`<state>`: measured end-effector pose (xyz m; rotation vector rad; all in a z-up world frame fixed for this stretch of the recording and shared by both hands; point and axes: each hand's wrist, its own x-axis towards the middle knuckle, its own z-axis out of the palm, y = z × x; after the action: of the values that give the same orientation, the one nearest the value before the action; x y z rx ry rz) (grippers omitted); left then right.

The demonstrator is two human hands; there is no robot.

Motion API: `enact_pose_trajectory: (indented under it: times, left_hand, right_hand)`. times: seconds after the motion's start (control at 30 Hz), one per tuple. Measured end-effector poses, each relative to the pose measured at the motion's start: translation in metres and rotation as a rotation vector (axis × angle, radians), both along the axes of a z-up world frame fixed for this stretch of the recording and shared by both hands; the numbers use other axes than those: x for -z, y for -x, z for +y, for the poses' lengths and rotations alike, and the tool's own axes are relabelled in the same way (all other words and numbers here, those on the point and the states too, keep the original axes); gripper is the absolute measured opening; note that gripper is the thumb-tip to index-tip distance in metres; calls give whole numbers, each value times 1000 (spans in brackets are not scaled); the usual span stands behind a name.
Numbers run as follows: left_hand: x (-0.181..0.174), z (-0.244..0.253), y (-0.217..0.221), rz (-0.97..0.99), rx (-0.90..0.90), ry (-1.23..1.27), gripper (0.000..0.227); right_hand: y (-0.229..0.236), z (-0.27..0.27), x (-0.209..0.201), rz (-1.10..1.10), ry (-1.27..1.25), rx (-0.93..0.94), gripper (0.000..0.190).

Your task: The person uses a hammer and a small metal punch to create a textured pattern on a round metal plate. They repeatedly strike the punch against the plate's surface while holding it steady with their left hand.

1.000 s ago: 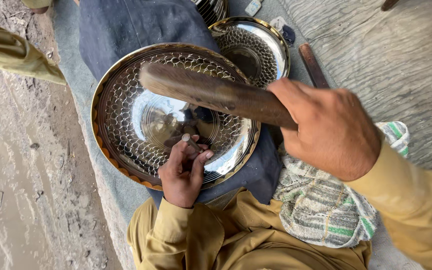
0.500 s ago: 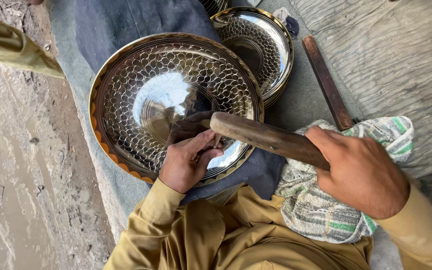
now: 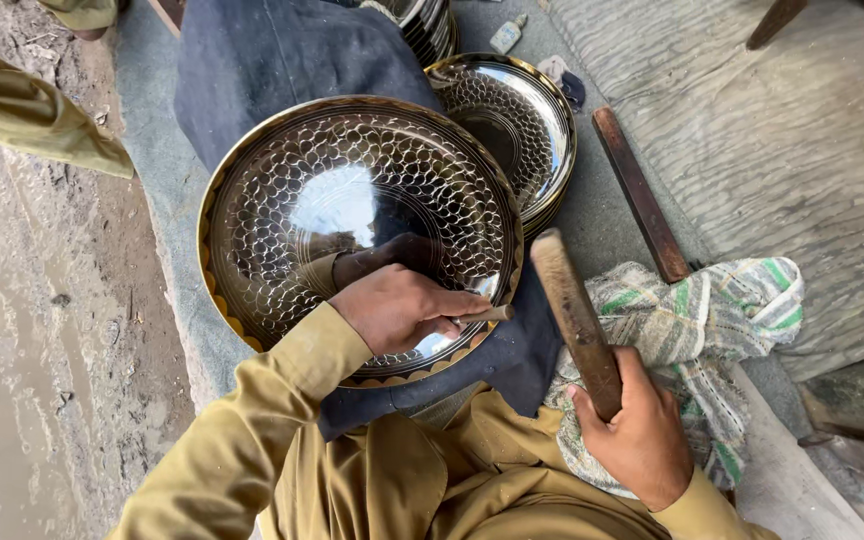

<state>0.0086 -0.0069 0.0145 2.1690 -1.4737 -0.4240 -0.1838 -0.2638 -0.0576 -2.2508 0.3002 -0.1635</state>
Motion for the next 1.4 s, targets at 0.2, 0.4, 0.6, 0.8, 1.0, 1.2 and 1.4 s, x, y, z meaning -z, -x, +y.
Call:
enact_pose_trajectory:
  times: [0.2, 0.4, 0.6, 0.8, 1.0, 1.2, 1.4]
  left_hand:
    - [8, -4, -1, -66, 83, 10, 47]
    - [10, 1, 2, -31, 19, -30, 46]
    - [11, 11, 17, -84, -173, 51, 47]
    - [11, 23, 55, -84, -565, 361, 41]
    - [21, 14, 80, -25, -864, 488, 43]
    - [26, 5, 78, 64, -1008, 752, 49]
    - [39, 12, 75, -59, -964, 613, 51]
  right_hand:
    - [8, 13, 18, -107, -45, 151, 34]
    - [4, 17, 19, -152, -20, 159, 35]
    - [-17, 3, -9, -159, -69, -2, 30]
    - [-64, -23, -65, -22, 58, -284, 40]
    - [-100, -43, -108, -17, 438, -640, 65]
    - [-93, -23, -119, 20, 196, -313, 42]
    - [-100, -19, -128, -54, 231, -398, 46]
